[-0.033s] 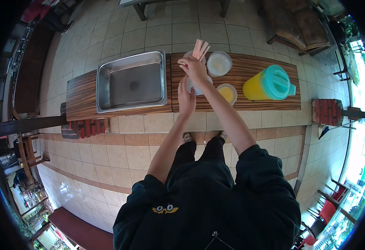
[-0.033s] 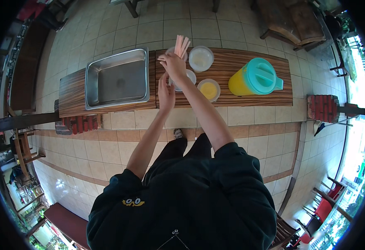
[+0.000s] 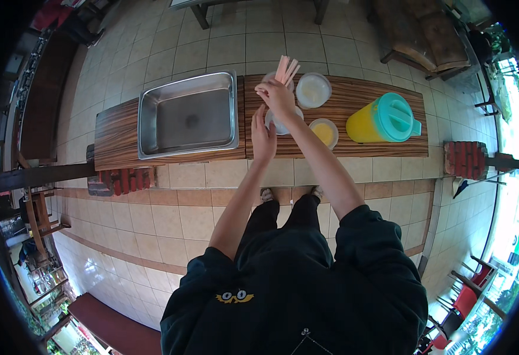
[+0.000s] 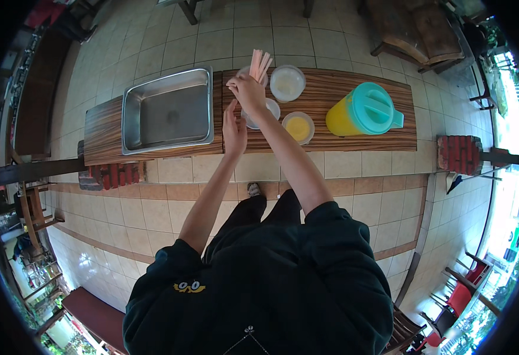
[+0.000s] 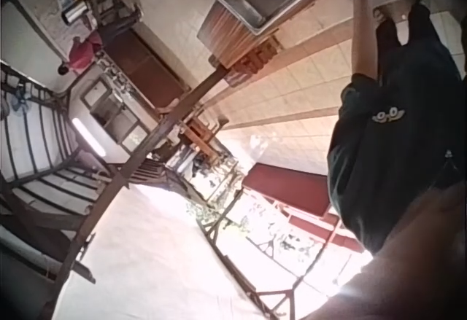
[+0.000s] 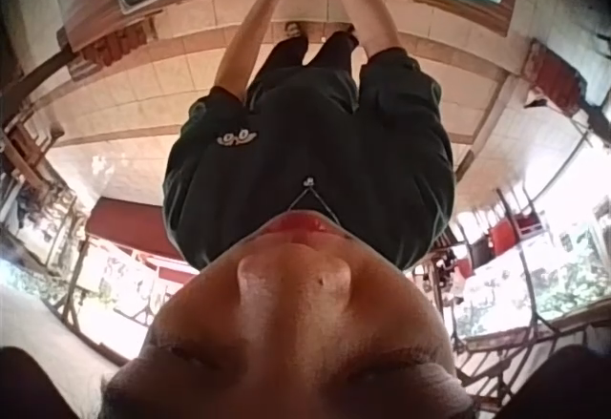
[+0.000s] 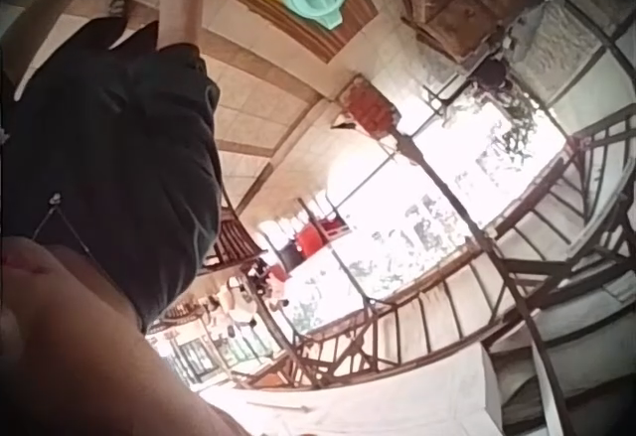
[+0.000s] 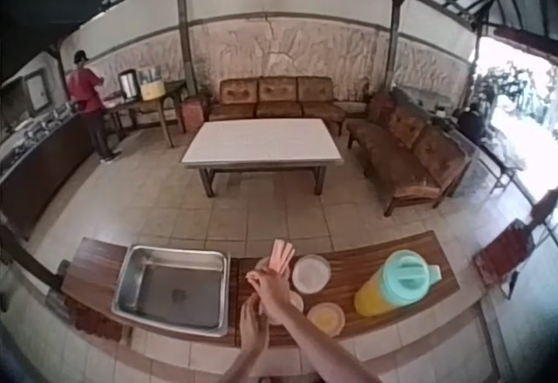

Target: Pouring juice from a pitcher into several plastic cups and putting lids and straws on them.

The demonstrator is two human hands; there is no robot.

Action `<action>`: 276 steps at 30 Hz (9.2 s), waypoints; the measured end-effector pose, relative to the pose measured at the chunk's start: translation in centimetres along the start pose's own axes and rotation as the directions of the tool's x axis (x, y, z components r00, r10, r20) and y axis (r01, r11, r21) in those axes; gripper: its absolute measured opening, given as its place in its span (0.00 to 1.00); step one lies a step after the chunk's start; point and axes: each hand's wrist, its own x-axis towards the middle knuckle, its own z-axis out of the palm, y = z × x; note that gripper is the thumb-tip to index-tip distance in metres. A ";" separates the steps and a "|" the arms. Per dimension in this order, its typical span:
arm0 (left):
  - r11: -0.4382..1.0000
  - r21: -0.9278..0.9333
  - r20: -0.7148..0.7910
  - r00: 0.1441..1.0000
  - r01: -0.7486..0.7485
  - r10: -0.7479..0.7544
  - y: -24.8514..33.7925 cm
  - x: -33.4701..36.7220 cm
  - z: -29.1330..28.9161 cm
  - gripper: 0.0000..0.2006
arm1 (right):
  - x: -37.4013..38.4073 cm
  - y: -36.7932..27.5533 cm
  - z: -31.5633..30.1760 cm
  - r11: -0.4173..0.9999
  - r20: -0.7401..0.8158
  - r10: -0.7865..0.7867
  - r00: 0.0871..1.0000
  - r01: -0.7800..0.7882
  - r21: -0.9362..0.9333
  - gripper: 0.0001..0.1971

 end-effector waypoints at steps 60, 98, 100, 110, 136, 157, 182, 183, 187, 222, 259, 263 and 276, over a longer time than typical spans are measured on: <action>0.997 -0.080 0.486 0.873 0.005 0.035 -1.6 -2.2 8.0 0.45 | -19.7 10.2 -4.4 0.701 -0.037 0.578 0.815 -0.473 0.534 0.21; 0.996 -0.012 0.025 0.996 0.086 -0.086 1.7 -1.1 -11.5 0.26 | -10.4 -6.9 0.4 0.856 0.009 0.202 0.979 -0.181 0.485 0.23; 0.995 0.004 -0.009 0.995 0.098 -0.098 0.7 -0.7 -12.9 0.25 | -9.2 -7.9 1.3 0.919 0.086 0.155 0.984 -0.175 0.353 0.21; 0.972 -0.024 -0.088 0.968 0.232 -0.233 -5.3 2.7 -15.9 0.23 | -4.9 -8.2 8.6 0.766 0.277 0.264 0.924 -0.376 0.522 0.23; 0.947 -0.138 -0.125 0.944 0.289 -0.306 -14.4 8.1 -10.5 0.24 | -2.6 -6.0 16.1 -0.005 0.435 0.466 0.771 -0.489 0.872 0.33; 0.956 -0.288 -0.072 0.995 0.049 -0.072 -13.9 7.6 -11.3 0.38 | -2.3 -7.4 12.2 0.968 0.201 0.217 0.955 -0.185 -0.169 0.27; 0.968 0.252 -0.367 0.924 -0.011 0.106 -5.1 5.9 -10.1 0.27 | -4.4 -5.9 3.0 1.000 -0.291 0.005 0.957 0.002 0.024 0.20; 0.965 0.263 -0.424 0.897 -0.005 0.121 -3.2 5.3 -9.5 0.23 | -4.7 -5.7 1.4 0.996 -0.373 0.082 0.924 -0.059 0.071 0.18; 0.986 0.043 -0.120 0.978 -0.164 0.168 1.9 4.1 -5.4 0.15 | -3.7 -0.7 -4.8 0.941 -0.655 0.114 0.747 -0.292 -0.169 0.16; 0.993 0.117 -0.036 0.999 0.034 -0.030 6.6 8.8 4.2 0.12 | -0.3 3.7 -13.1 0.815 -0.128 0.430 0.894 -0.323 0.480 0.08; 0.922 -0.382 0.163 0.987 0.067 -0.004 9.5 -8.1 12.1 0.38 | -14.4 19.9 -20.2 0.380 -0.117 0.712 0.692 -0.240 0.893 0.34; 0.968 -0.249 0.143 0.990 0.020 0.017 8.3 -8.2 12.1 0.37 | -12.1 16.3 -21.3 0.434 -0.246 0.440 0.864 0.035 0.900 0.30; 0.989 -0.145 0.158 0.987 -0.013 0.036 7.7 -8.5 12.4 0.37 | -13.0 14.5 -21.2 0.181 -0.243 0.598 0.764 0.167 0.969 0.20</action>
